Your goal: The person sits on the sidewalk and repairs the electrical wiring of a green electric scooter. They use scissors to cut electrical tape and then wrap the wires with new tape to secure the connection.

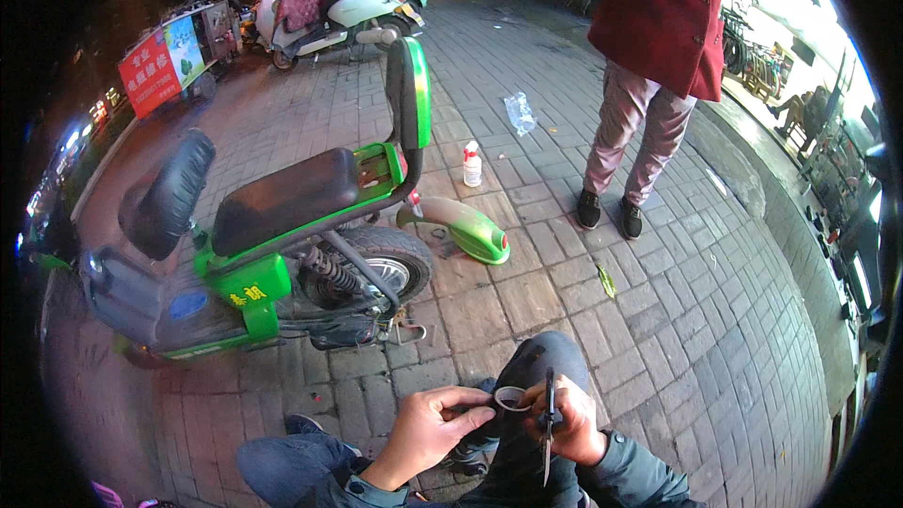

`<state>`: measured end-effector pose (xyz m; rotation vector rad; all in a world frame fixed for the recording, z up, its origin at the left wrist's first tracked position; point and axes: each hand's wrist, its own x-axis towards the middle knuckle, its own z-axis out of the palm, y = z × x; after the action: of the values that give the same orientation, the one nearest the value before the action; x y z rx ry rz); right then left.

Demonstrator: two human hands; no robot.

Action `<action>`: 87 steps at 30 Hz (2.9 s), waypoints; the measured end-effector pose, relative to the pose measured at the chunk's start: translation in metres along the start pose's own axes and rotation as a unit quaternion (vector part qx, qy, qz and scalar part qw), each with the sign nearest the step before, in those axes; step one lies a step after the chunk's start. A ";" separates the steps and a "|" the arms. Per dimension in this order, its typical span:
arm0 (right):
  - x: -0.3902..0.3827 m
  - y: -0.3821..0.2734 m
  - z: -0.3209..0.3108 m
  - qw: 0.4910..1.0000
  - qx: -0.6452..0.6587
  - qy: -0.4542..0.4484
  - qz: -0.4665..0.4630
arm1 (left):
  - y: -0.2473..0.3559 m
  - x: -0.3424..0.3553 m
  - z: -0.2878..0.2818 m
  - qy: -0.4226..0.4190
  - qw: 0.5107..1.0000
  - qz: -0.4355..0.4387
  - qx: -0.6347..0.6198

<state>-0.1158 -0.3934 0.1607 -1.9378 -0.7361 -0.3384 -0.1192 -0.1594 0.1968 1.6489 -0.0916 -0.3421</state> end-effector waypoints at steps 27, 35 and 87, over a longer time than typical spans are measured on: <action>0.081 -0.029 0.031 0.843 0.430 -0.175 0.270 | -0.032 -0.026 -0.096 -0.227 0.903 -0.028 -0.364; 0.080 -0.027 0.044 0.864 0.394 -0.152 0.274 | -0.033 -0.016 -0.083 -0.138 0.932 -0.066 -0.327; 0.035 -0.042 0.058 0.665 0.522 -0.380 0.377 | -0.008 -0.037 -0.096 -0.005 0.988 0.013 -0.154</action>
<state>-0.1194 -0.3172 0.1818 -0.9856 -0.3641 1.2482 -0.1296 -0.0572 0.2014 1.3385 -0.0645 -0.3265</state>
